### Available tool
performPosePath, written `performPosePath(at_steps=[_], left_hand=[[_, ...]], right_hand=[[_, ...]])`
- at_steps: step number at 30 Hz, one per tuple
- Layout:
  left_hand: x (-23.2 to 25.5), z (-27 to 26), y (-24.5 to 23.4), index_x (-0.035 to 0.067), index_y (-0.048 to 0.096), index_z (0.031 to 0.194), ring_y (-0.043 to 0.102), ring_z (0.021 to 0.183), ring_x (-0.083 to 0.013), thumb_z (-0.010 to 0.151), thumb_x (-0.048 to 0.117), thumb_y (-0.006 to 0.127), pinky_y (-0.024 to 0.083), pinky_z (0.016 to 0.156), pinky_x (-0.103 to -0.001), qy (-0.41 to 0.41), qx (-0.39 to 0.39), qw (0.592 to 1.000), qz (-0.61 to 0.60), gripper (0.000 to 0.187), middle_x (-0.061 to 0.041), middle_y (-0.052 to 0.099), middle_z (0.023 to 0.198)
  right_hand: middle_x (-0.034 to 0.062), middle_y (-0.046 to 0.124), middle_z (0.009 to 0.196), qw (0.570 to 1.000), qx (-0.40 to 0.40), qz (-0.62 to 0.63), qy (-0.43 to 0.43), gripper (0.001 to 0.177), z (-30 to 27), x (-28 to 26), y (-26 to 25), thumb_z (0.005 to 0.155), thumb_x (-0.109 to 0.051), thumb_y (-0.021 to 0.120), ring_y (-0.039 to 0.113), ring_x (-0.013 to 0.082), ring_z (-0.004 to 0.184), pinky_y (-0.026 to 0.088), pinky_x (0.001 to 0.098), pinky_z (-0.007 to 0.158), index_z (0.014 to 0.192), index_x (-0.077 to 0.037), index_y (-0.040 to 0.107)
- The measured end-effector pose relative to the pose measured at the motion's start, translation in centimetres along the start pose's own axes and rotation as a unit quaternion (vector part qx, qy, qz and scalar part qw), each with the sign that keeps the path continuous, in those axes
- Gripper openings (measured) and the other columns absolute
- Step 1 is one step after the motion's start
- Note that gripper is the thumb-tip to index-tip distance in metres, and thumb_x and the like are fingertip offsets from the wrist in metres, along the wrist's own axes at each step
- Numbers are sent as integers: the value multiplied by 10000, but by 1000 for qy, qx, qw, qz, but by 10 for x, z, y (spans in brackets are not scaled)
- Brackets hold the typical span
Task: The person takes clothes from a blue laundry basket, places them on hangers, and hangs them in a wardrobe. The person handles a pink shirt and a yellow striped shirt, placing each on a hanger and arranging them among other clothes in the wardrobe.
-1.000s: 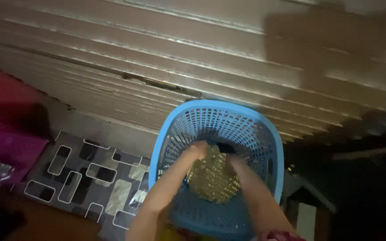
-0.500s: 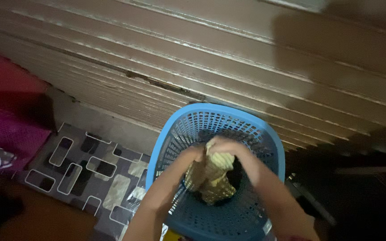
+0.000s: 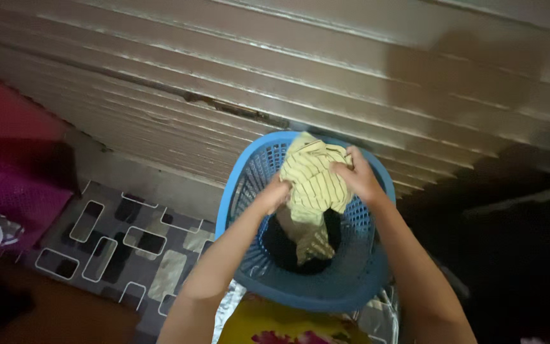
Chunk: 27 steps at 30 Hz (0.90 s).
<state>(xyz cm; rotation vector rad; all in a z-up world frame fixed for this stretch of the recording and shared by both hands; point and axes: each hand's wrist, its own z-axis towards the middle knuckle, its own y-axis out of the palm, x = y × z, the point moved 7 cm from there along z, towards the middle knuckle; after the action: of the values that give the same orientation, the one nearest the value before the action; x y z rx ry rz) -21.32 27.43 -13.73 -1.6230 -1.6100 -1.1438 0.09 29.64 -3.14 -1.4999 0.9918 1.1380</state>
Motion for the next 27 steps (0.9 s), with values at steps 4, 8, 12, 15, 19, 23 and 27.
performPosePath(at_steps=[4,8,12,15,19,23,27], left_hand=[[36,-24,31,31,435,1484,636,1250,-282,998,45,458,546,1030,-435,122,-72,968,-209,487,-166,593,1422],[48,-50,76,-55,466,1478,650,1237,-312,1085,108,427,556,1036,-442,109,-132,938,-302,427,-221,606,1413],[50,-84,107,26,416,1476,633,1220,-294,1019,105,388,535,1004,-449,125,-105,960,-228,464,-171,609,1374],[54,-111,123,3,410,1498,611,1268,-295,996,42,434,496,1075,-428,234,-48,966,-101,505,-185,605,1397],[37,-129,148,100,305,1521,577,1266,-280,862,-77,466,481,1059,-438,216,-59,971,-81,701,-162,554,1400],[-9,-123,198,37,370,1509,628,1221,-282,1002,90,456,545,995,-447,31,-207,942,-263,517,-138,581,1404],[-52,-107,226,30,435,1469,585,1055,-313,984,28,483,502,840,-472,17,-134,979,-151,487,-231,603,1358]], right_hand=[[155,527,1442,986,17,118,115,752,-39,11,8,949,-480,610,523,289,1343,453,436,1057,1526,-112,299],[155,548,1478,898,-27,425,113,768,-76,2,20,917,-580,502,570,292,1330,501,453,1065,1508,-101,395],[195,544,1510,868,-35,494,-40,697,-113,-24,0,993,-418,533,568,297,1360,466,416,1148,1534,4,415],[212,560,1485,873,43,480,-81,687,-147,-19,-19,971,-342,544,589,303,1330,471,412,1133,1526,45,429],[235,596,1435,846,53,523,-93,712,-174,-8,-40,921,-346,571,627,325,1277,505,427,1094,1493,62,458],[212,637,1362,854,97,505,-82,677,-193,17,-72,895,-329,578,657,309,1208,531,397,1038,1446,56,499],[211,667,1289,923,192,295,-157,572,-226,35,-124,962,-269,531,663,290,1135,538,387,970,1397,100,567]])
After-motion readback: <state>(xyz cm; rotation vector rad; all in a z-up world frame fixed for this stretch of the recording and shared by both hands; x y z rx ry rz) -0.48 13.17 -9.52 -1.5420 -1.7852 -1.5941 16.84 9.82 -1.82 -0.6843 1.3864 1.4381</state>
